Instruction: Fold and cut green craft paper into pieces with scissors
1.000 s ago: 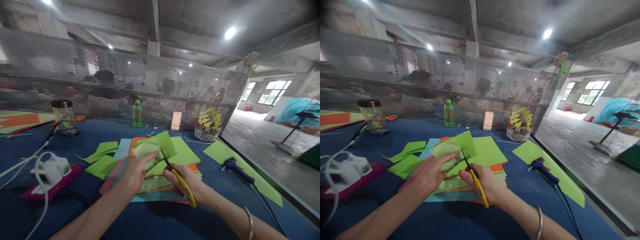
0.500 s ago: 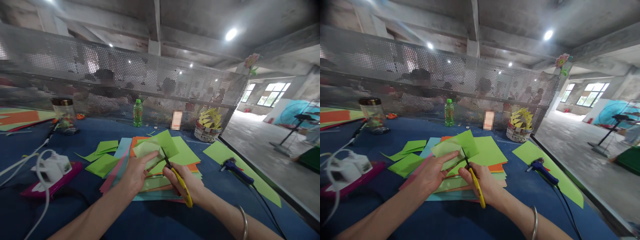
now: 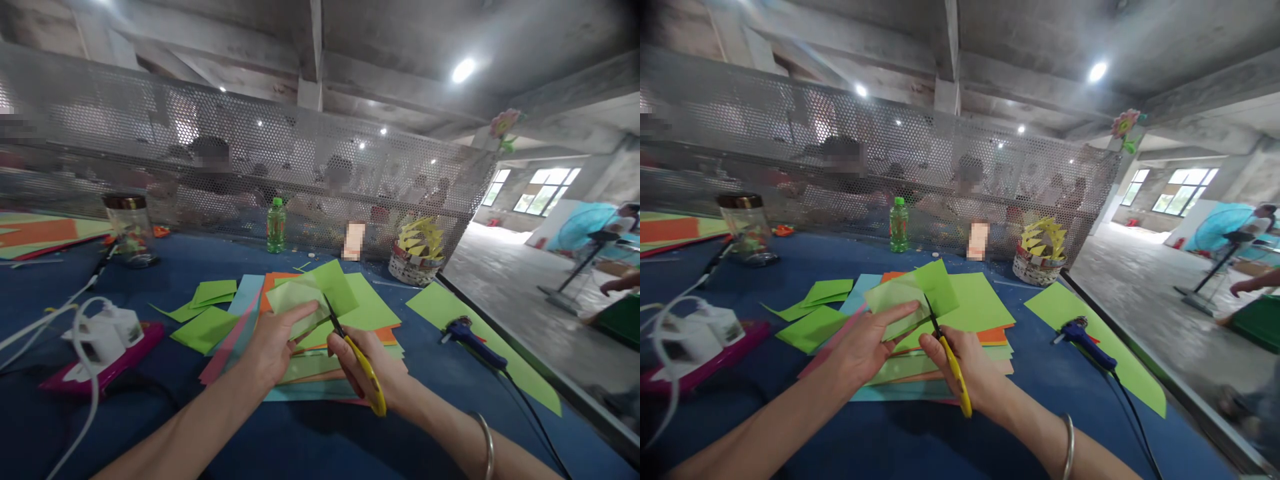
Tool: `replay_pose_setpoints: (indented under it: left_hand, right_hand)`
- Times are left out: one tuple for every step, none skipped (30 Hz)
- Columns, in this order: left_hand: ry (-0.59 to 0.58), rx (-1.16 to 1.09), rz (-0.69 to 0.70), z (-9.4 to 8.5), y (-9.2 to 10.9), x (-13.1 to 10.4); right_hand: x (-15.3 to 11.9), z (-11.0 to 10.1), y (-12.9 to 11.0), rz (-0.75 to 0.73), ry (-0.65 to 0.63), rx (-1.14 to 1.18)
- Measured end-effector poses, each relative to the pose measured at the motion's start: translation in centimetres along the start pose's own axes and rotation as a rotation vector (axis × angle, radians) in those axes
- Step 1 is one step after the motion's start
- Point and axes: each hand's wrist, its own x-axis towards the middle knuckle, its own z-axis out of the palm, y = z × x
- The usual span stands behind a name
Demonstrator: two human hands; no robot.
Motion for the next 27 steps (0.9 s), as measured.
replay_pose_setpoints:
  left_hand:
    - [0.002, 0.006, -0.001, -0.07, -0.04, 0.05]
    - [0.002, 0.011, -0.001, -0.17, -0.11, 0.12]
    - [0.000, 0.015, 0.000, -0.30, -0.21, 0.21]
    - [-0.006, 0.019, 0.002, -0.43, -0.32, 0.31]
    - [-0.015, 0.022, 0.004, -0.56, -0.42, 0.42]
    - [-0.026, 0.025, 0.007, -0.67, -0.51, 0.53]
    - [-0.034, 0.028, 0.008, -0.75, -0.58, 0.62]
    - [-0.043, 0.031, 0.007, -0.79, -0.61, 0.68]
    - [-0.049, 0.031, 0.008, -0.80, -0.62, 0.71]
    - [-0.052, 0.030, 0.009, -0.79, -0.60, 0.72]
    - [-0.054, 0.026, 0.011, -0.77, -0.56, 0.69]
    - [-0.055, 0.021, 0.012, -0.74, -0.53, 0.65]
    - [-0.051, 0.019, 0.011, -0.73, -0.49, 0.60]
    - [-0.048, 0.021, 0.006, -0.73, -0.47, 0.56]
    - [-0.043, 0.026, -0.002, -0.75, -0.47, 0.53]
    - [-0.040, 0.031, -0.008, -0.79, -0.47, 0.53]
    - [-0.039, 0.035, -0.014, -0.83, -0.49, 0.55]
    - [-0.041, 0.037, -0.018, -0.88, -0.50, 0.59]
    - [-0.044, 0.036, -0.021, -0.92, -0.51, 0.65]
    - [-0.048, 0.035, -0.024, -0.95, -0.51, 0.71]
    - [-0.048, 0.037, -0.028, -0.96, -0.50, 0.76]
    - [-0.047, 0.039, -0.033, -0.95, -0.48, 0.79]
    - [-0.045, 0.042, -0.036, -0.92, -0.46, 0.78]
    - [-0.046, 0.043, -0.035, -0.87, -0.43, 0.73]
    - [-0.050, 0.048, -0.037, -0.81, -0.41, 0.64]
    - [-0.054, 0.054, -0.039, -0.74, -0.39, 0.53]
    - [-0.057, 0.063, -0.042, -0.67, -0.38, 0.41]
  right_hand:
    - [-0.01, 0.01, 0.02, 0.006, 0.003, -0.003]
    - [-0.03, 0.03, 0.04, 0.014, 0.004, -0.006]
    - [-0.04, 0.05, 0.06, 0.022, 0.003, -0.009]
    - [-0.06, 0.09, 0.07, 0.030, 0.000, -0.012]
    - [-0.08, 0.13, 0.07, 0.039, -0.004, -0.015]
    - [-0.10, 0.18, 0.08, 0.047, -0.009, -0.016]
    - [-0.12, 0.23, 0.08, 0.055, -0.013, -0.017]
    - [-0.13, 0.27, 0.09, 0.062, -0.016, -0.018]
    - [-0.13, 0.31, 0.11, 0.069, -0.017, -0.019]
    - [-0.13, 0.34, 0.14, 0.074, -0.014, -0.021]
    - [-0.12, 0.37, 0.18, 0.076, -0.009, -0.025]
    - [-0.10, 0.40, 0.23, 0.075, -0.004, -0.029]
    - [-0.09, 0.43, 0.30, 0.072, 0.001, -0.031]
    - [-0.07, 0.47, 0.39, 0.072, 0.004, -0.029]
    - [-0.07, 0.52, 0.48, 0.073, 0.002, -0.022]
    - [-0.08, 0.57, 0.56, 0.078, 0.000, -0.011]
    - [-0.10, 0.63, 0.64, 0.087, -0.002, 0.001]
    - [-0.14, 0.68, 0.70, 0.099, -0.002, 0.009]
    - [-0.18, 0.71, 0.74, 0.110, -0.001, 0.013]
    - [-0.24, 0.72, 0.75, 0.116, -0.001, 0.011]
    - [-0.29, 0.72, 0.75, 0.118, -0.002, 0.003]
    - [-0.33, 0.70, 0.73, 0.113, -0.001, -0.008]
    - [-0.36, 0.67, 0.70, 0.102, -0.001, -0.021]
    - [-0.37, 0.63, 0.66, 0.088, 0.001, -0.033]
    - [-0.37, 0.59, 0.62, 0.075, 0.004, -0.044]
    - [-0.36, 0.55, 0.58, 0.064, 0.008, -0.053]
    - [-0.34, 0.52, 0.54, 0.056, 0.012, -0.060]
